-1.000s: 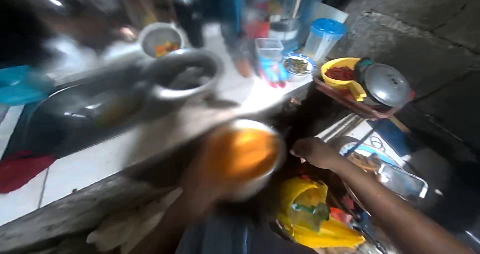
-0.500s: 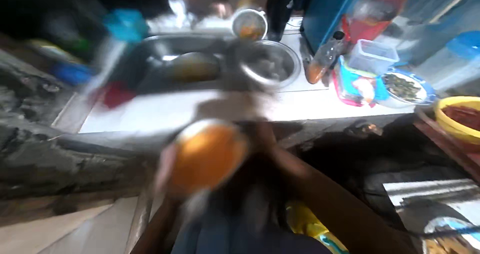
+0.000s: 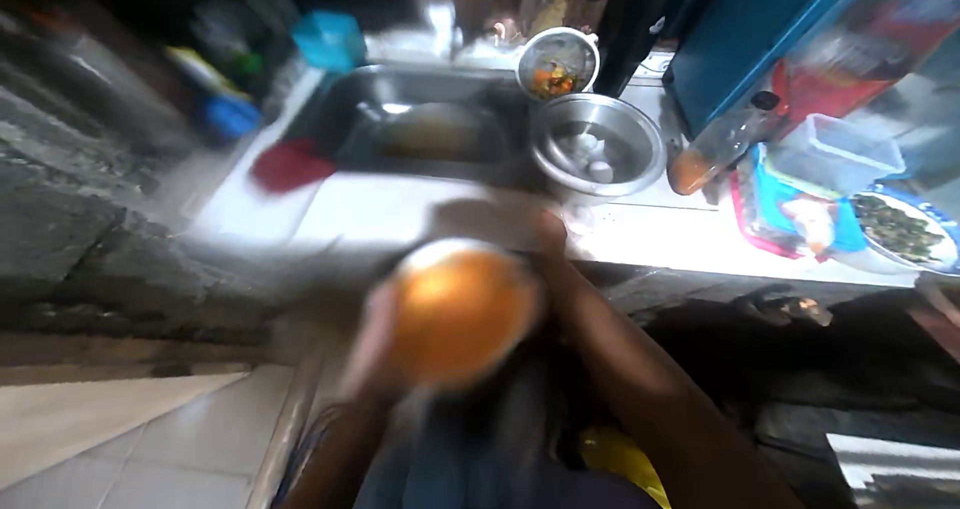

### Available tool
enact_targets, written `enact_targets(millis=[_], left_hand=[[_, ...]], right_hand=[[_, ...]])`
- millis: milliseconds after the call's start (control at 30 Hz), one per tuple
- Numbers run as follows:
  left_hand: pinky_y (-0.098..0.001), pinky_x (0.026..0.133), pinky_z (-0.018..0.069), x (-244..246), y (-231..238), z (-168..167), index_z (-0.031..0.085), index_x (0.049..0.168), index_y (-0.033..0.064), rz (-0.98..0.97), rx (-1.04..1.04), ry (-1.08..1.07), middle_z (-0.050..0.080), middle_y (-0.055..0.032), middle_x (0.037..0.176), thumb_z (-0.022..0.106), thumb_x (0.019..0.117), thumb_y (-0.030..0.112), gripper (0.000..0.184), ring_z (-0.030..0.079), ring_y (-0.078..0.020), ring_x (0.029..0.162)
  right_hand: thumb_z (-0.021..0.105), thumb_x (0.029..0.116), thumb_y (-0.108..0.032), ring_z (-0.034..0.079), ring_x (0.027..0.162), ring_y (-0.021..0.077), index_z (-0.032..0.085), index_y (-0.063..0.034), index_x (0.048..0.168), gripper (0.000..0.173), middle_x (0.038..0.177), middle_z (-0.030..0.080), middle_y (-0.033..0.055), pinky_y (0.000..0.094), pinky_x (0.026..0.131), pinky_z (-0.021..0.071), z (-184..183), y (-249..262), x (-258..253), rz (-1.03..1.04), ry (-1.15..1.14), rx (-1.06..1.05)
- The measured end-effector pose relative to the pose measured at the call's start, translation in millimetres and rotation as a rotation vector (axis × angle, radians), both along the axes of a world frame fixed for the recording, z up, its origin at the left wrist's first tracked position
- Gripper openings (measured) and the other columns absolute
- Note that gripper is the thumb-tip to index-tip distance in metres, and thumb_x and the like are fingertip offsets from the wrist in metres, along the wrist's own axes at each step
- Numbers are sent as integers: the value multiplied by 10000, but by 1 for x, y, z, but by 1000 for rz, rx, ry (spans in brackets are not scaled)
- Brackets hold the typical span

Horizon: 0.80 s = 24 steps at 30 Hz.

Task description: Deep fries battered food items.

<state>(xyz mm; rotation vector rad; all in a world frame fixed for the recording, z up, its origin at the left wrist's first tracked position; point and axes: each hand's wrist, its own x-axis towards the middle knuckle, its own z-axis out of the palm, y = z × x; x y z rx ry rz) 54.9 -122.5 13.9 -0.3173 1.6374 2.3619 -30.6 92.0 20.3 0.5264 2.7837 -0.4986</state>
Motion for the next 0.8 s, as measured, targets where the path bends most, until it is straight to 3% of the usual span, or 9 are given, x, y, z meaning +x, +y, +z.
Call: enact_targets(millis=[200, 267, 333, 400, 467, 567, 633, 733, 800], left_hand=[[-370, 824, 623, -8, 5, 6, 429, 1457, 86, -2, -9, -28, 687, -74, 1180, 147, 1116, 460, 580, 703, -156, 1024], [-376, 828, 620, -10, 9, 11, 461, 1423, 71, -6, 11, -21, 694, -76, 1153, 146, 1120, 446, 577, 703, -156, 1013], [-332, 871, 612, -11, 13, 12, 468, 1395, 51, -54, 54, 67, 700, -53, 1152, 141, 1124, 407, 555, 697, -118, 1034], [-317, 931, 590, -13, 20, 10, 436, 1428, 30, -136, 90, 167, 676, -52, 1214, 168, 1124, 381, 536, 672, -106, 1097], [-324, 920, 590, -12, 33, 16, 424, 1457, 37, -221, 98, 150, 668, -59, 1230, 186, 1123, 379, 534, 669, -119, 1101], [-305, 808, 614, -6, 63, 37, 470, 1387, 48, -357, 68, 79, 690, -49, 1123, 172, 1128, 374, 512, 700, -115, 1004], [-294, 817, 608, 0, 86, 46, 464, 1385, 33, -450, 52, 92, 677, -51, 1123, 171, 1127, 361, 510, 691, -108, 1004], [-299, 858, 602, 10, 122, 53, 437, 1424, 24, -590, 94, 128, 658, -63, 1172, 217, 1127, 353, 494, 677, -114, 1045], [-291, 819, 617, 20, 148, 59, 454, 1408, 29, -663, 105, 150, 679, -56, 1134, 247, 1123, 354, 480, 698, -110, 1004]], right_hand=[[541, 1026, -89, 665, 1059, 467, 655, 114, 1137, 258, 1120, 664, 312, 594, 884, 521, 42, -5, 11, -15, 274, -47], [559, 1024, -124, 665, 1059, 447, 668, 59, 1161, 253, 1099, 676, 282, 601, 891, 512, 65, 2, 16, 10, 321, -121], [650, 972, -96, 682, 857, 389, 654, 50, 1112, 202, 940, 685, 234, 565, 751, 548, 71, 19, 33, 58, 510, -258], [601, 998, -54, 683, 735, 270, 557, 4, 1287, 298, 921, 694, 161, 478, 674, 589, 75, 39, 56, 104, 605, -367], [536, 1027, -21, 616, 685, 197, 516, -18, 1395, 368, 882, 667, 122, 410, 641, 541, 81, 54, 83, 54, 615, -403], [536, 1022, -86, 484, 576, 31, 661, -65, 1219, 235, 743, 583, -23, 219, 543, 427, 83, 78, 128, -116, 629, -578], [603, 975, -146, 474, 519, -28, 701, -103, 1042, 127, 678, 591, -80, 131, 483, 396, 82, 90, 157, -252, 626, -804], [599, 967, -60, 493, 504, -22, 692, -88, 909, 113, 658, 635, -41, 118, 479, 394, 79, 106, 199, -365, 715, -1044], [567, 985, -69, 530, 529, -34, 684, -112, 931, 136, 665, 654, -71, 116, 512, 433, 75, 116, 227, -356, 851, -947]])
